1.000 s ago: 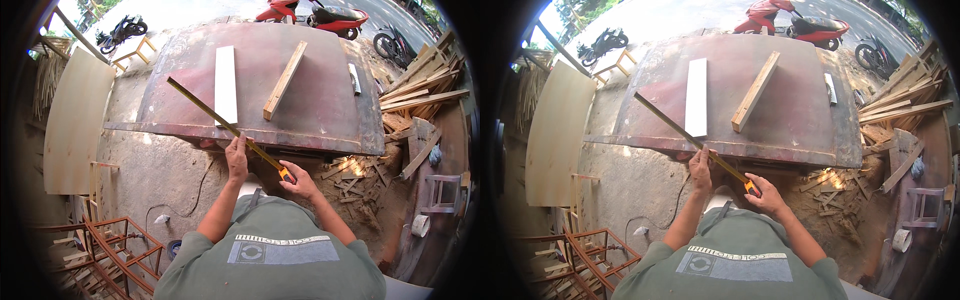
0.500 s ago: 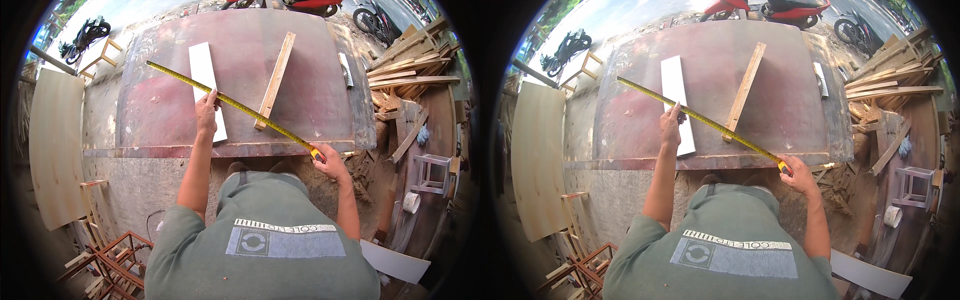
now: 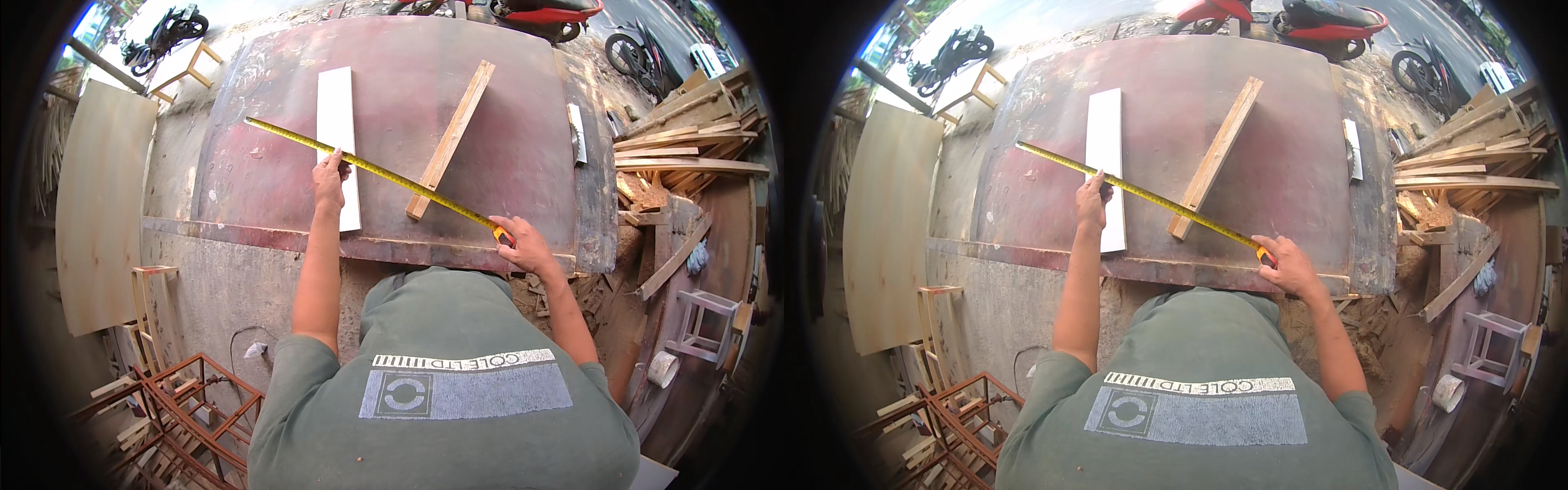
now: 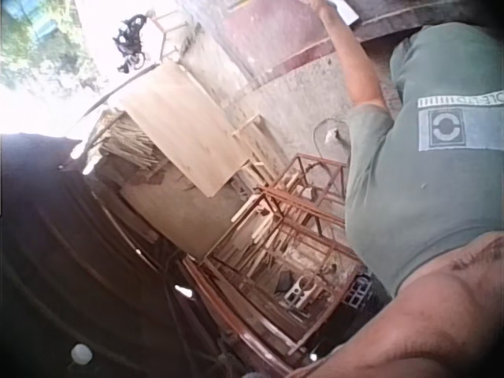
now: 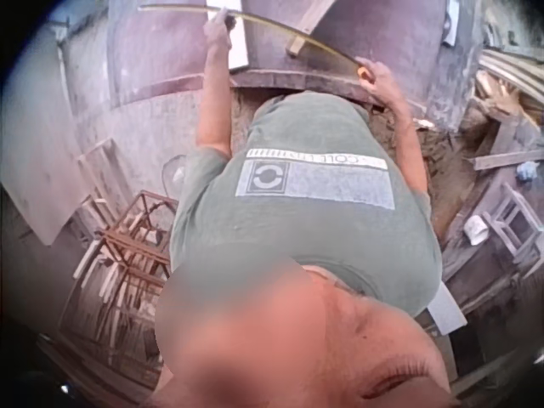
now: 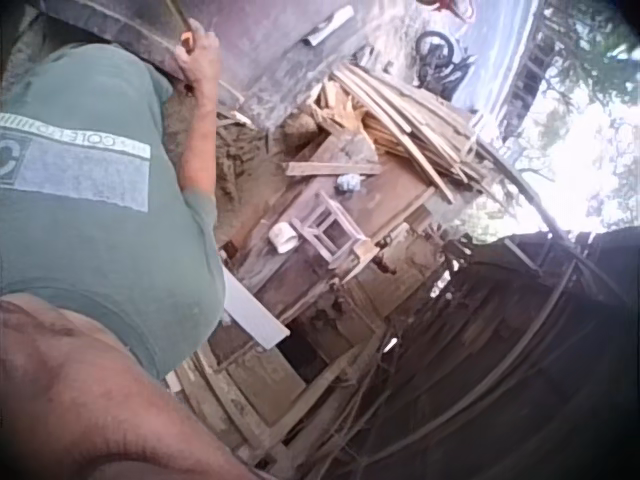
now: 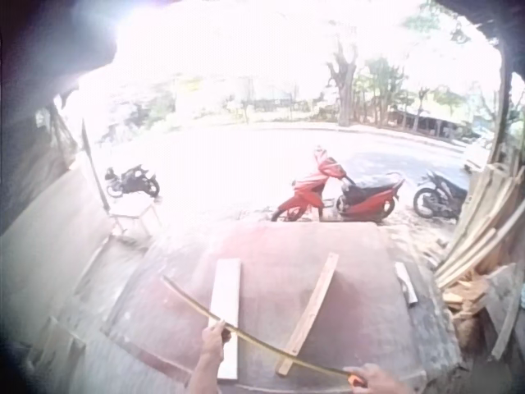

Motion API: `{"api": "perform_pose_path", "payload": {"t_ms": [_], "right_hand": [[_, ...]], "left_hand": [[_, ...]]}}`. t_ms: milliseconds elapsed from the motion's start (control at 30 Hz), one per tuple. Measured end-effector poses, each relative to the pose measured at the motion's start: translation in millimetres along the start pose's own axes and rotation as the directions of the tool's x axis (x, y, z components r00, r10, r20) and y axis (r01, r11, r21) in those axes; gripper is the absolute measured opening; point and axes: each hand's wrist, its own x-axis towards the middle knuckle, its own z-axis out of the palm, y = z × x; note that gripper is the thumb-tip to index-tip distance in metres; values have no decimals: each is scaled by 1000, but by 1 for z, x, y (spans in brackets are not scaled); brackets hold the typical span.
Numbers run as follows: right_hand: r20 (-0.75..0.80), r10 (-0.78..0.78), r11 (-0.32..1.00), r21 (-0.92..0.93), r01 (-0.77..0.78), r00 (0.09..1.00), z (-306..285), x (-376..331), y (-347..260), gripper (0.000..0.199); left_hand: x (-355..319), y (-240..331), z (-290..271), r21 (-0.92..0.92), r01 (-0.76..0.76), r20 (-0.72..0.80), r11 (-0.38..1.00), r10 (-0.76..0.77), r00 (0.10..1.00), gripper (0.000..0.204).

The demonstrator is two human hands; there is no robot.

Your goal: The person measures wood planks and a wooden frame using a measuring tape, then selects another piece of wood from a pile and brings it to the workbench.

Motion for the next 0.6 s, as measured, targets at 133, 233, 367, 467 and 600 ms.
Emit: {"api": "perform_pose_path", "payload": {"t_ms": [133,233,367,467,600], "right_hand": [[-36,-29,999,-16,28,999,12,17,11,54],[-25,-3,1000,-10,3,1000,12,24,10,53],[-22,6,1000,24,-5,1000,15,25,12,53],[-42,-23,999,48,25,999,19,25,13,52],[-48,-42,998,52,45,998,19,27,7,50]], "left_hand": [[-11,1,-5,139,-15,-10,990,16,1000,33],[-36,-3,3,454,-23,-157,891,106,982,56],[-106,-8,35,633,-344,87,694,377,922,70],[-138,-29,47,669,-580,379,464,458,804,78],[-151,-48,59,635,-660,524,402,404,750,80]]}}
